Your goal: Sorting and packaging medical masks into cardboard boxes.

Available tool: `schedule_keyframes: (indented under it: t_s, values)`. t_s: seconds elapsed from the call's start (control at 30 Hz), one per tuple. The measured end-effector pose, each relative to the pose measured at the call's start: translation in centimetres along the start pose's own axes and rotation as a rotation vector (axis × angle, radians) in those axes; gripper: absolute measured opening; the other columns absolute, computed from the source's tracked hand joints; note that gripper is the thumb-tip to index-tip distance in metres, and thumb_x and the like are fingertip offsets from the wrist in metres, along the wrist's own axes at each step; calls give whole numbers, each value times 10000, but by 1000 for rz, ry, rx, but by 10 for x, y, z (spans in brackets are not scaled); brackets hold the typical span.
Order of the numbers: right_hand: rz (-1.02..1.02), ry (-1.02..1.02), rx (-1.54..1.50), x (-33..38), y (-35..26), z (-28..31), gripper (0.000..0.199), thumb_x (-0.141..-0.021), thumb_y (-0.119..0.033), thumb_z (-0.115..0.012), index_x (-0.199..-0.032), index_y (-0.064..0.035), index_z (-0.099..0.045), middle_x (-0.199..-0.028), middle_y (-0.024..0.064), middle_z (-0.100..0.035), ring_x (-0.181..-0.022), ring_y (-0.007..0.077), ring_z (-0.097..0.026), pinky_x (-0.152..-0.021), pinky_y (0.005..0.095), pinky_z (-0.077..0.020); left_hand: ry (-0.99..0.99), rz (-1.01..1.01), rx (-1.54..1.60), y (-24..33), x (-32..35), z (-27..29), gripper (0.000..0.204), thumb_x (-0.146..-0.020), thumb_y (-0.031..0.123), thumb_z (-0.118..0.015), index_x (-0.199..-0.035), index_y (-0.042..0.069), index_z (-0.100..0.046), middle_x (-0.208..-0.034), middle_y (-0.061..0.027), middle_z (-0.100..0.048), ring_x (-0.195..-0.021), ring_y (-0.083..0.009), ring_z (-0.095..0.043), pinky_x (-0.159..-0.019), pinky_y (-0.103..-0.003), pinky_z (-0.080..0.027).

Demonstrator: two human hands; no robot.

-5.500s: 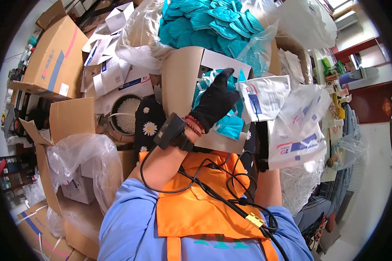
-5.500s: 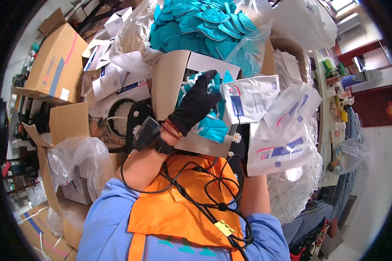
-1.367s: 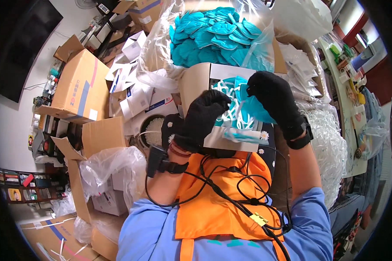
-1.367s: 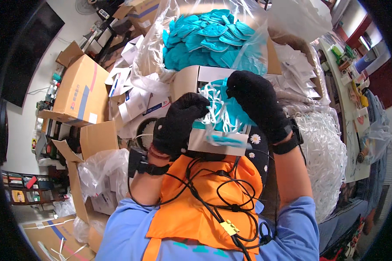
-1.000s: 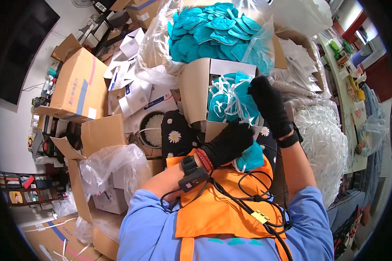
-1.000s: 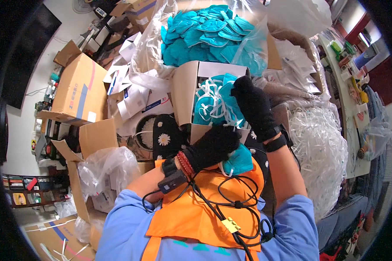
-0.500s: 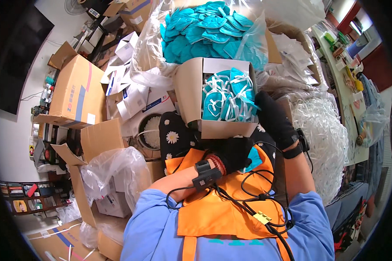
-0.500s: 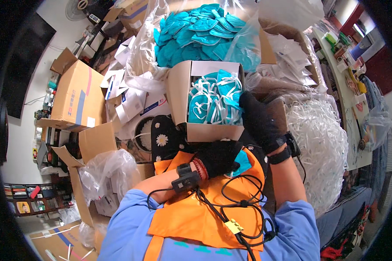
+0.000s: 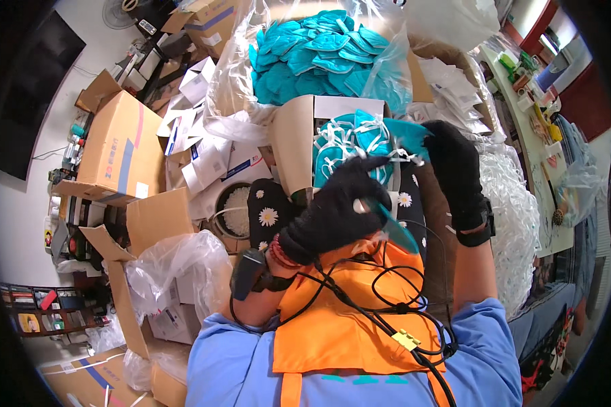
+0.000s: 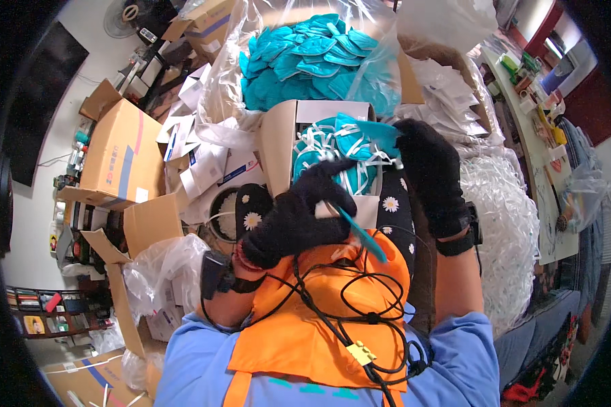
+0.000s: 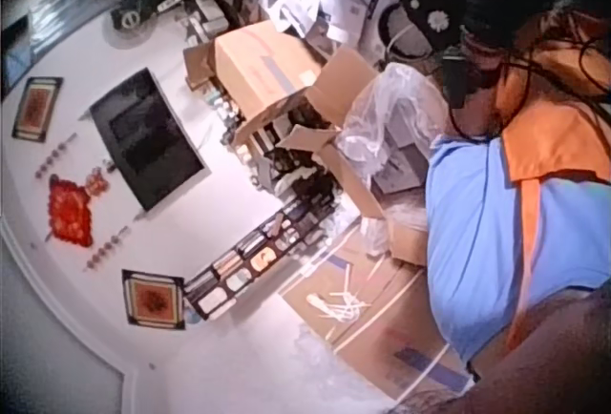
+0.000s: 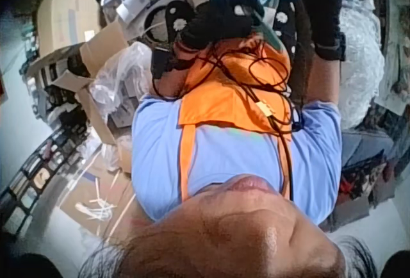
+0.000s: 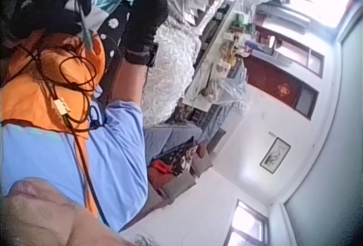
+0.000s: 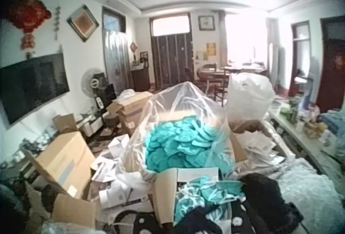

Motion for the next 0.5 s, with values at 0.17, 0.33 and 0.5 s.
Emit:
schedule_keyframes:
  t_s: [0.17, 0.33, 0.5]
  values:
    - [-18, -244, -304, 3, -45, -15, 193, -876, -90, -667, -1057, -23, -678, -925, 157, -701, -817, 246, -691, -735, 336, -538, 274, 185, 130, -26, 0, 38, 251, -748, 124, -775, -954, 42, -657, -1187, -150, -629, -1075, -265, -602, -933, -374, -475]
    - [52, -287, -329, 10, -63, -11, 206, -887, -96, -666, -1075, -11, -677, -957, 163, -714, -862, 255, -703, -763, 345, -543, 317, 330, 419, -28, 7, 24, 160, -839, 77, -701, -993, 43, -672, -915, -41, -646, -873, -116, -595, -807, -277, -491]
    - [-24, -265, -401, 27, -57, -2, 204, -902, -82, -654, -1090, -5, -678, -993, 128, -720, -934, 186, -680, -818, 322, -528, 330, 169, 205, 2, 8, 24, 168, -851, 121, -716, -970, 16, -659, -852, -57, -667, -794, -106, -597, -726, -286, -497]
Point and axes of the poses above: each hand's wrist, its own x-axis away from the middle knuckle, its own z-axis out of the back of the hand, y = z × x, the point moved 10 cm from there along -x, towards the middle knuckle
